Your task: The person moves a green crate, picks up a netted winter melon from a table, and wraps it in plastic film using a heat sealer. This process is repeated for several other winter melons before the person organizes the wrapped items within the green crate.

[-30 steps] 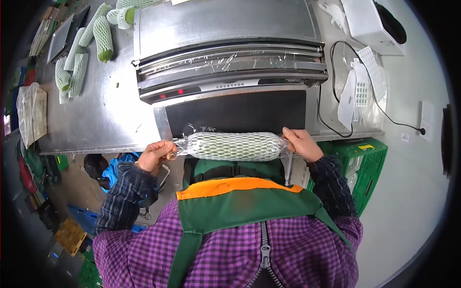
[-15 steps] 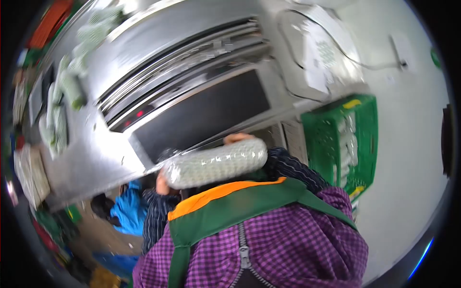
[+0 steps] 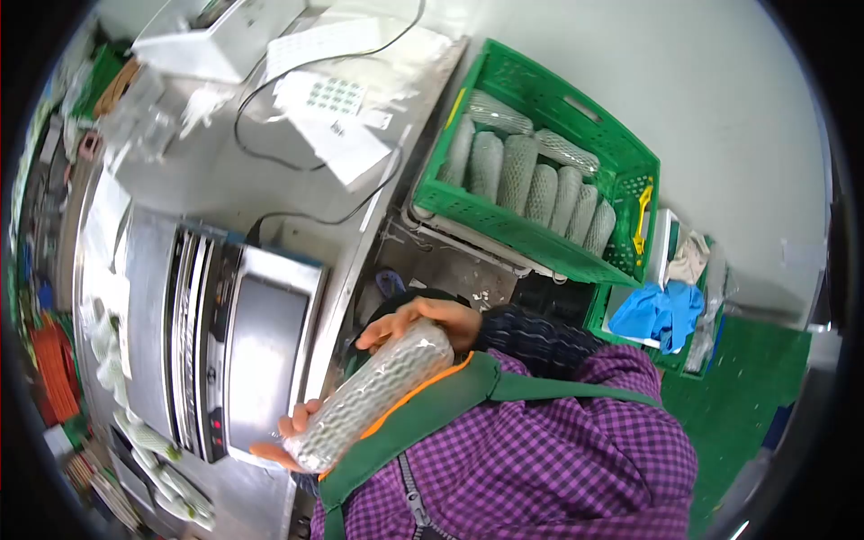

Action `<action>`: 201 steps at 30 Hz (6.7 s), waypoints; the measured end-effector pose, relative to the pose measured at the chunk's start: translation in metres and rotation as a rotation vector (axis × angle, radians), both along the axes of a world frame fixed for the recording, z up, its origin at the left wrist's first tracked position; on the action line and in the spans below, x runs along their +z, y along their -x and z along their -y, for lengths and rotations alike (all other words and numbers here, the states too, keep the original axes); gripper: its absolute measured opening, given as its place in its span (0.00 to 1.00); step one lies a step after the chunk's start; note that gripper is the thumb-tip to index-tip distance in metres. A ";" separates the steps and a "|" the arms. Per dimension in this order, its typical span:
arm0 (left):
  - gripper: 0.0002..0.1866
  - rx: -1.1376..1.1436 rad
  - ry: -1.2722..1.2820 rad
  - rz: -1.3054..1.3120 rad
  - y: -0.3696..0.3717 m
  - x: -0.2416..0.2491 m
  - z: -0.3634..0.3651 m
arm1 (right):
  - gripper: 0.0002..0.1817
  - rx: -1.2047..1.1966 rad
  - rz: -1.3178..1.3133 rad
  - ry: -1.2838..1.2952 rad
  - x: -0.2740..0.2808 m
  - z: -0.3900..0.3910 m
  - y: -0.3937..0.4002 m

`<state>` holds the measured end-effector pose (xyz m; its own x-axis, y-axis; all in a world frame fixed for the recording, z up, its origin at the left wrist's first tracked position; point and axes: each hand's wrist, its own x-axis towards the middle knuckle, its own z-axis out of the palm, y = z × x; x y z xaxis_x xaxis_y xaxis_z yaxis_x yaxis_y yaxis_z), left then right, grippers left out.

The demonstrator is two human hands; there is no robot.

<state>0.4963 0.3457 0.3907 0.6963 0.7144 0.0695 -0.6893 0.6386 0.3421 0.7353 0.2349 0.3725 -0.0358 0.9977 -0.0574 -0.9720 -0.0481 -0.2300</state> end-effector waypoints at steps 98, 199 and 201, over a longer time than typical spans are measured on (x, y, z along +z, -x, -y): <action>0.36 -0.137 -2.228 -0.631 -0.625 -0.181 0.085 | 0.43 -0.324 1.866 1.741 -0.177 0.349 -0.439; 0.28 -0.658 -1.734 -0.700 -0.501 -0.105 0.101 | 0.40 -0.283 2.176 1.444 -0.161 0.307 -0.436; 0.28 -0.642 -1.656 -0.758 -0.480 -0.087 0.099 | 0.38 -0.331 2.286 1.322 -0.176 0.312 -0.441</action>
<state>0.9767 0.2466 0.3040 0.9934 -0.0703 -0.0910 0.0406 -0.5265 0.8492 1.1760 -0.0769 0.1965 0.8917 0.4526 0.0029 0.4326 -0.8502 -0.3002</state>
